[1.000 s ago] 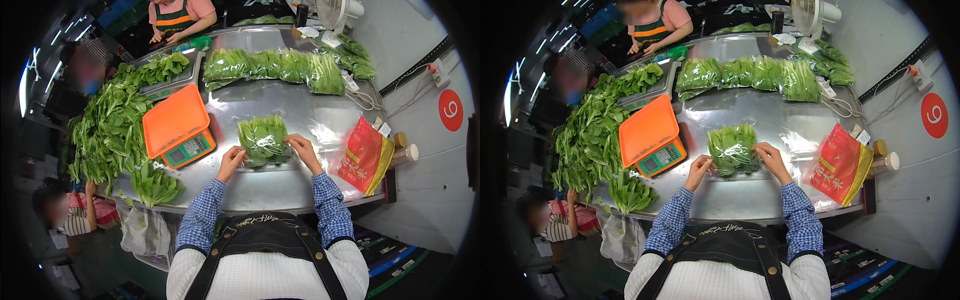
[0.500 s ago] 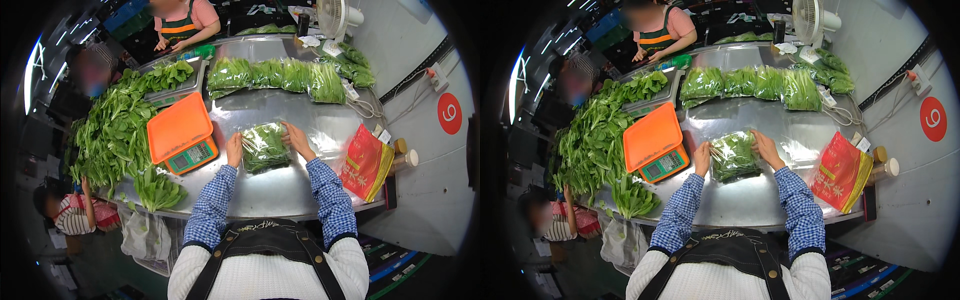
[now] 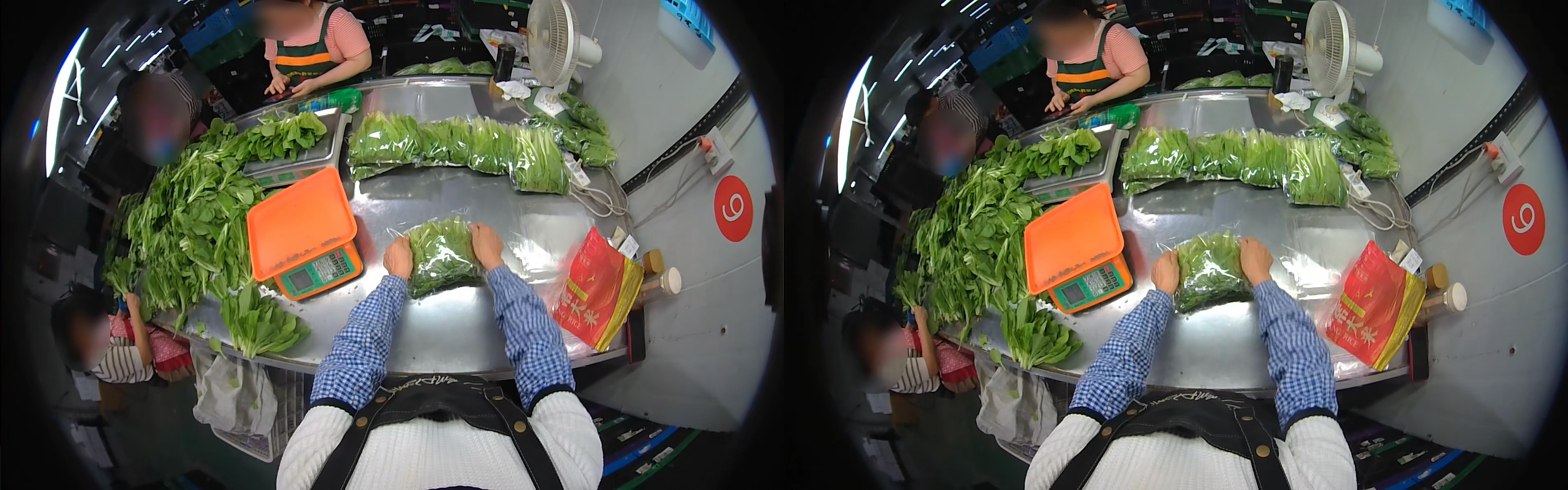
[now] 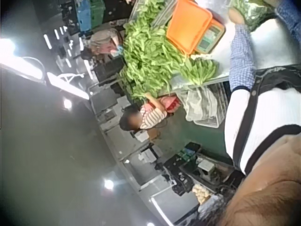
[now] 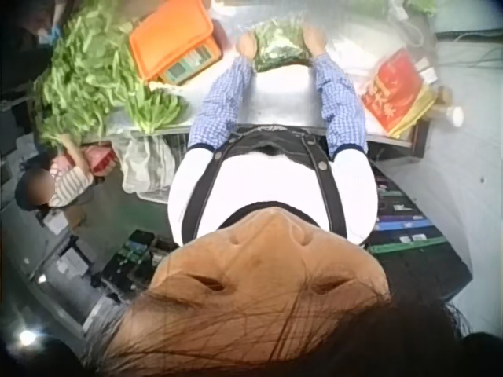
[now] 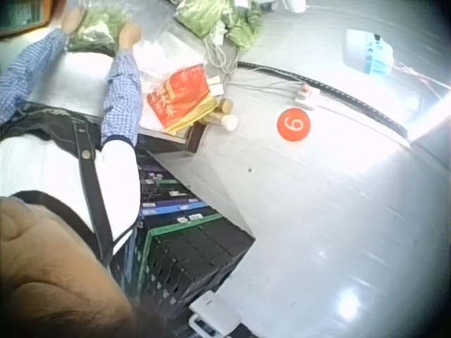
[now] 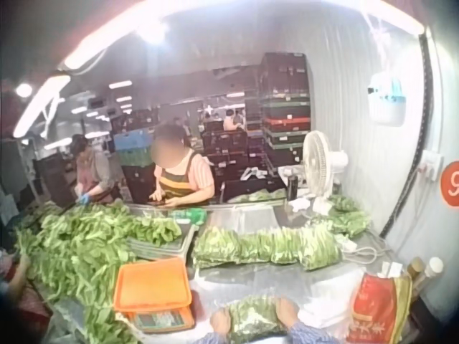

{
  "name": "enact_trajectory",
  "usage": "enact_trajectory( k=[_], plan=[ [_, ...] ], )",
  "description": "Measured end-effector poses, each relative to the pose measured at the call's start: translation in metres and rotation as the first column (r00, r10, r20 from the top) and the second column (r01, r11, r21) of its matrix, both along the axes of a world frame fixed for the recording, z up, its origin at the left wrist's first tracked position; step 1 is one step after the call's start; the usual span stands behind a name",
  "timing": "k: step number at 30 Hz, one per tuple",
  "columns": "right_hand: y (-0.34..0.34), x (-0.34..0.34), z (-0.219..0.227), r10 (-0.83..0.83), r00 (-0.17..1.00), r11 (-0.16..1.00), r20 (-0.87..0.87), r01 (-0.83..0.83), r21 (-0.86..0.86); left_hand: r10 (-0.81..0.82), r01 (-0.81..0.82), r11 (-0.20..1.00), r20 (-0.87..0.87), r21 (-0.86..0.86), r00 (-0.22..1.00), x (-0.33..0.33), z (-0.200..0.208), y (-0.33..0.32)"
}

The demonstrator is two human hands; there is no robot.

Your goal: The person selects bunches of leafy green vegetables, places them on a digital scale, and then wraps them in plastic bags. The person repeats this process multiple times, arranging the packaged vegetables on the counter.

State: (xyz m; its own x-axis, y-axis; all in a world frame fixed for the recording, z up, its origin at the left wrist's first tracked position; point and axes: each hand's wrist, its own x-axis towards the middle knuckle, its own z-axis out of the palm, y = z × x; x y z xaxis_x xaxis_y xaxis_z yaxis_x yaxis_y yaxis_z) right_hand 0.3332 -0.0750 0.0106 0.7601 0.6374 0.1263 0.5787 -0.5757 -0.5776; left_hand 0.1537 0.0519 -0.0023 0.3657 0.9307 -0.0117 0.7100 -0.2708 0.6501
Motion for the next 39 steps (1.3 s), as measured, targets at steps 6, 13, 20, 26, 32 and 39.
enact_trajectory(
  k=[6,13,20,26,32,39],
  plan=[
    [-0.019,-0.077,0.048,0.395,0.886,0.903,0.244,-0.423,0.072,0.022,-0.020,0.997,0.040,-0.072,0.999,0.004,-0.004,-0.006],
    [0.044,-0.055,0.048,0.319,0.935,0.863,-0.158,-0.355,-0.358,0.051,-0.042,0.998,0.230,-0.043,0.972,0.007,-0.058,0.029],
    [0.057,-0.026,0.019,0.360,0.855,0.915,-0.373,-0.402,-0.040,-0.041,0.260,0.928,0.621,-0.267,0.783,0.024,0.038,0.001],
    [0.006,-0.031,0.090,0.484,0.213,0.875,-0.849,-0.099,0.474,-0.337,0.487,0.837,0.466,-0.249,0.818,0.035,0.126,-0.067],
    [-0.072,-0.003,0.013,0.073,0.824,0.985,-0.563,0.029,0.170,-0.483,0.514,0.858,0.361,0.013,0.798,-0.007,0.068,-0.067],
    [-0.147,-0.068,0.023,0.180,0.718,0.938,-0.672,0.081,0.338,-0.112,0.467,0.586,0.505,-0.662,0.856,-0.076,0.012,-0.092]
  ],
)
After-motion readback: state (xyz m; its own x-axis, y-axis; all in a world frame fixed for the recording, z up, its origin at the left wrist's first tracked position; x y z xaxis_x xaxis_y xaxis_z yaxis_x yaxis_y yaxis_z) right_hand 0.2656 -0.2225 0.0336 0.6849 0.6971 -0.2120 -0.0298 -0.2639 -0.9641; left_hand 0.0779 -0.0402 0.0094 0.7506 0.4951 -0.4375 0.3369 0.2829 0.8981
